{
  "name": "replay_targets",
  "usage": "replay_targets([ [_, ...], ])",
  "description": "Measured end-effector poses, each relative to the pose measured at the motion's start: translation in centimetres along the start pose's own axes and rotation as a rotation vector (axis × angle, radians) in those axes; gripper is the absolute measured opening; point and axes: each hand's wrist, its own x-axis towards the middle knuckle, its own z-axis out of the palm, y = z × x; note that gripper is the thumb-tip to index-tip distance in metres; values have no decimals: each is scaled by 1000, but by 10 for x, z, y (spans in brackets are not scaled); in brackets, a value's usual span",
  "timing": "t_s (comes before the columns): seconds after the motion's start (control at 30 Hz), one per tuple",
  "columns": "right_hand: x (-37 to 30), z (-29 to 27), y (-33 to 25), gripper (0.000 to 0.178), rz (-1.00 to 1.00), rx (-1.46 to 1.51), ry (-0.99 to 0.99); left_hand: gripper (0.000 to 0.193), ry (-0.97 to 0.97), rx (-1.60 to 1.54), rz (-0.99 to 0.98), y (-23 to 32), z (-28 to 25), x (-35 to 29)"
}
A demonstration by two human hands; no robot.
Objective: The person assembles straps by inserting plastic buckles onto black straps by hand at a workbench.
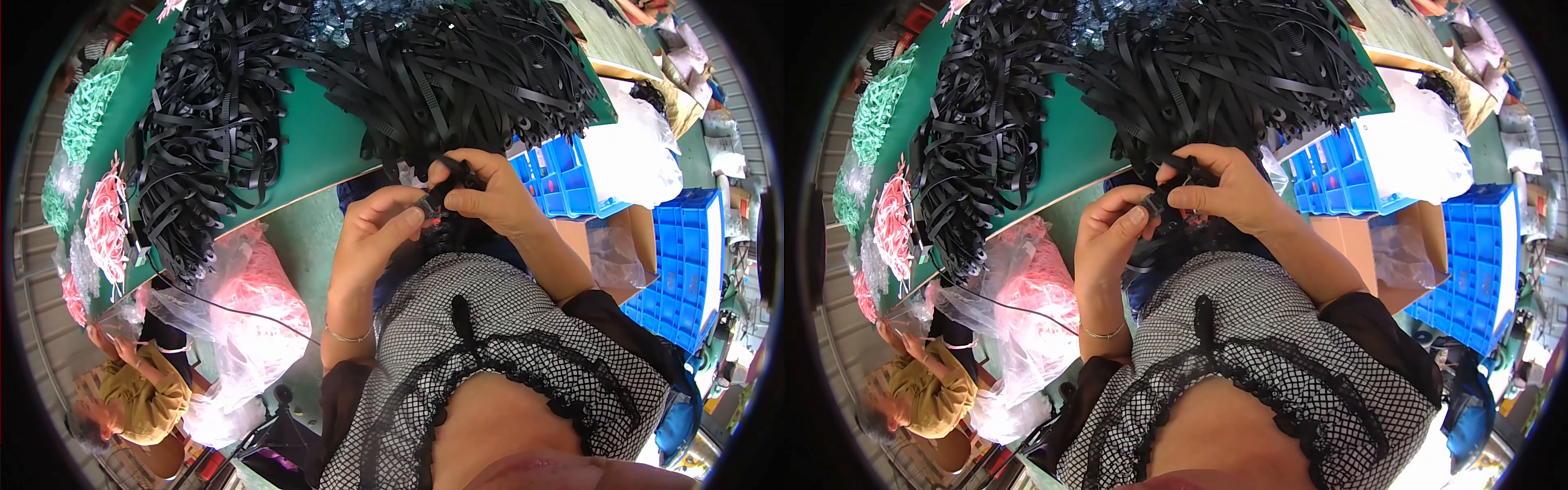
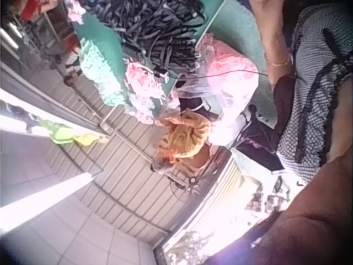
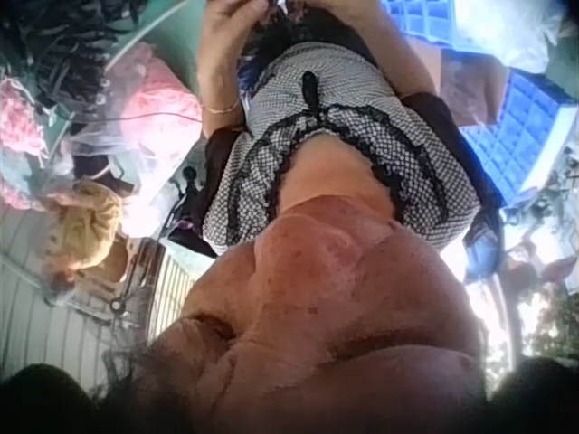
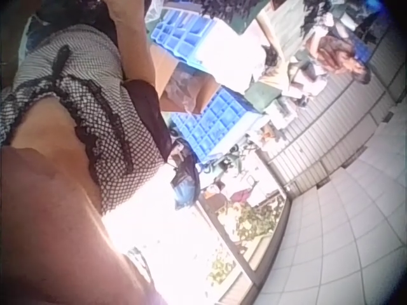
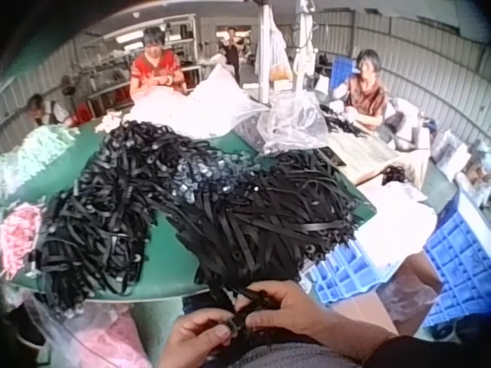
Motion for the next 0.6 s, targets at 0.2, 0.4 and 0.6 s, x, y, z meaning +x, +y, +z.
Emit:
replay_targets([
  [0.2,-1,0,-11,32,236,160,17,20,33,-144,32,-8,-5,2],
  [0.4,0,-1,-1,32,212,65,-27,20,31,-233,49,-14,-4,5],
  [0.6,0,-1,-2,31,209,10,19,19,47,-188,6,-12,-5,4],
])
